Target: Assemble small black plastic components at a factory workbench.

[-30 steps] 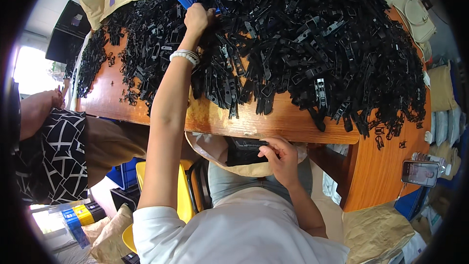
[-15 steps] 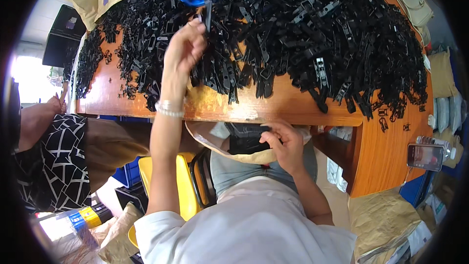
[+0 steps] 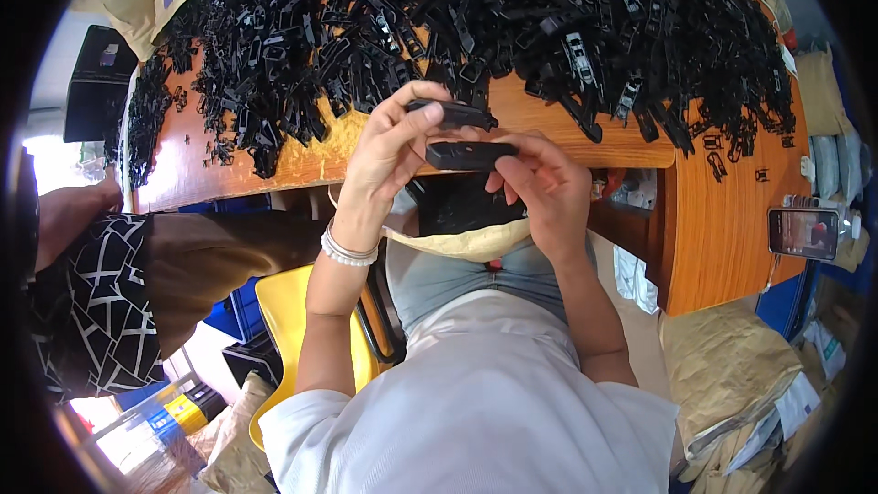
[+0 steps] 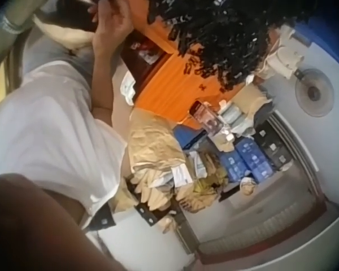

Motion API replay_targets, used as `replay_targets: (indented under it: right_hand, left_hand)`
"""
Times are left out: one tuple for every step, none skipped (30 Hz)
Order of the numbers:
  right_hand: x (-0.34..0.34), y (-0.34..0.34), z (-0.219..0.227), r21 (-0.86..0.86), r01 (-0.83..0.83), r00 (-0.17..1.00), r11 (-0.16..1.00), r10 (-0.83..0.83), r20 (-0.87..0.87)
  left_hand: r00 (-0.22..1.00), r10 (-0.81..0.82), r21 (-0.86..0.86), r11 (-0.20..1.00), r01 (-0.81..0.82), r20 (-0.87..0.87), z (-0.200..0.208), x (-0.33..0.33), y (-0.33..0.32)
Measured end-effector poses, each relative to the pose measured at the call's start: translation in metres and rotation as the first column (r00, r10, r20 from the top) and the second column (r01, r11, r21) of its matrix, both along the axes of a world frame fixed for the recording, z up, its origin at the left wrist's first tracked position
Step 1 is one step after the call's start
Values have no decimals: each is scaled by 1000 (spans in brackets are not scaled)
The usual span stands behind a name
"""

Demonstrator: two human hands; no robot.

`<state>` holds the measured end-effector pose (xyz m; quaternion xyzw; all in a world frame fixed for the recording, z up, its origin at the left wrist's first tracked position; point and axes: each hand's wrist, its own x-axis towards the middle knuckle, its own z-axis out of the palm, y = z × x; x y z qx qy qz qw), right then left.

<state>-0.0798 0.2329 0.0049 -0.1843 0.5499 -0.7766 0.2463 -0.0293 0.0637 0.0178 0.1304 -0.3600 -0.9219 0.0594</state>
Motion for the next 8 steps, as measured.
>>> replay_targets:
  right_hand:
    - [-1,0,5,51,-2,996,999,6,-87]
    - [-2,-1,8,102,1,985,995,16,-172]
    - [-4,0,8,102,4,985,995,14,-170]
    - [-6,0,7,142,59,938,988,-6,-346]
    - [-6,1,6,171,117,861,978,-14,-508]
    - [-5,2,7,172,117,863,978,-15,-504]
    - [-3,3,7,196,153,859,969,-32,-511]
    - [0,5,9,220,187,853,957,-47,-520]
  left_hand:
    - [998,-49,-105,993,45,-27,-7,3,-2]
    - [998,-51,-105,993,48,-25,-7,5,-1]
    - [997,-56,-218,974,67,56,-7,8,0]
    - [989,-51,-328,940,94,137,-6,10,2]
    - [986,-81,-408,903,136,149,1,14,4]
    - [985,-82,-407,903,139,153,3,18,7]
    - [994,-69,-429,898,100,87,4,20,11]
    - [998,-56,-448,892,58,18,4,21,16]
